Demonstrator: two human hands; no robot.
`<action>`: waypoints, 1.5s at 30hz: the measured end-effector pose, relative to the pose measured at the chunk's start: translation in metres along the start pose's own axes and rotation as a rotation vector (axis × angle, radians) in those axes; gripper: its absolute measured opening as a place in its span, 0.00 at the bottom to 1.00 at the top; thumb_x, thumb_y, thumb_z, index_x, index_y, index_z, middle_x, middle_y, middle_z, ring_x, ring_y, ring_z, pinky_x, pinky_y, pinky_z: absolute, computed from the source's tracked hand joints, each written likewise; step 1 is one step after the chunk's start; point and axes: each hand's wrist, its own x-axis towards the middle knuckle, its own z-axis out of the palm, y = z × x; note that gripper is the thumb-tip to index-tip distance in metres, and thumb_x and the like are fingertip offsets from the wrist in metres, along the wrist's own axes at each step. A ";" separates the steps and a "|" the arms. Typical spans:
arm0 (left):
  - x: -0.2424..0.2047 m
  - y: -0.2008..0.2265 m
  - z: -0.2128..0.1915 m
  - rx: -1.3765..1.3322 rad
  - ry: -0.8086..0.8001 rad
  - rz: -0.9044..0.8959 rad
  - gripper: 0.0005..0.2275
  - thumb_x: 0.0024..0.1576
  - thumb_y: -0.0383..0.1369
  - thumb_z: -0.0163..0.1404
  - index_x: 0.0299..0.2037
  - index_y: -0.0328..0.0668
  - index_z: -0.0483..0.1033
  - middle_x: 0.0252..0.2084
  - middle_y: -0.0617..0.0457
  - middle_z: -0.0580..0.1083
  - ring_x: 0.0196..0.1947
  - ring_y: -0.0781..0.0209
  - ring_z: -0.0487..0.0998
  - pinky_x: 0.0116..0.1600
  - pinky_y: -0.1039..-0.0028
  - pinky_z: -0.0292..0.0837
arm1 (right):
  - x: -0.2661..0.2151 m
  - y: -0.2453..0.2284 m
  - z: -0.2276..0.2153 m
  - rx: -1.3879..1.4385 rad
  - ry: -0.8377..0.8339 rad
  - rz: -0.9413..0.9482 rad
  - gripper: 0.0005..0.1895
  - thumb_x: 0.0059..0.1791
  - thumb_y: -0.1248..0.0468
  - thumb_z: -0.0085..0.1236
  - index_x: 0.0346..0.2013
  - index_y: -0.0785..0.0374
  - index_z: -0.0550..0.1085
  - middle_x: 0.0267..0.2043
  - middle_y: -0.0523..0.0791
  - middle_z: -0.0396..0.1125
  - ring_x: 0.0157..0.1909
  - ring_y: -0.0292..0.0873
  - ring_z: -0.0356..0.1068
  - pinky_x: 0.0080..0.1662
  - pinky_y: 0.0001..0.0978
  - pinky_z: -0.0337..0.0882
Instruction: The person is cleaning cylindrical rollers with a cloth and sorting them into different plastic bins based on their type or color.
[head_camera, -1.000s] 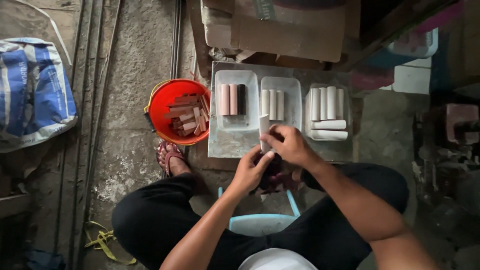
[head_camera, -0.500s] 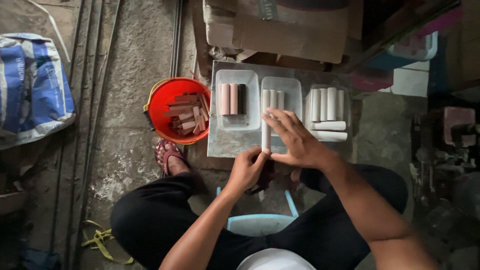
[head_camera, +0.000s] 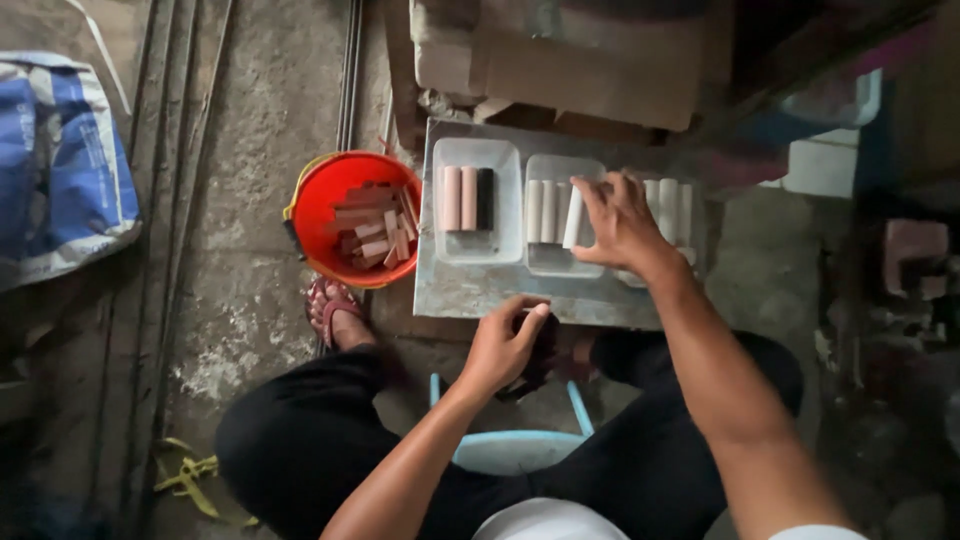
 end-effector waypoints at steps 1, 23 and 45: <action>-0.002 0.001 0.000 -0.005 0.001 -0.008 0.16 0.66 0.43 0.46 0.54 0.45 0.80 0.41 0.37 0.81 0.47 0.34 0.81 0.50 0.51 0.76 | 0.002 -0.001 0.004 0.003 -0.008 -0.003 0.61 0.26 0.45 0.72 0.71 0.56 0.61 0.47 0.53 0.71 0.62 0.59 0.61 0.66 0.64 0.55; -0.013 0.016 -0.008 -0.035 -0.035 -0.021 0.15 0.64 0.42 0.48 0.54 0.43 0.79 0.38 0.39 0.81 0.43 0.35 0.82 0.45 0.50 0.77 | 0.017 0.007 0.057 -0.089 -0.117 -0.018 0.37 0.35 0.42 0.67 0.56 0.51 0.77 0.61 0.47 0.67 0.66 0.56 0.59 0.71 0.70 0.43; 0.009 -0.029 -0.001 -0.458 0.242 -0.074 0.24 0.70 0.42 0.28 0.67 0.31 0.64 0.64 0.20 0.65 0.67 0.23 0.61 0.73 0.42 0.51 | -0.045 -0.138 -0.104 0.705 -0.358 -0.232 0.60 0.36 0.37 0.74 0.75 0.55 0.56 0.68 0.50 0.58 0.66 0.57 0.62 0.64 0.53 0.65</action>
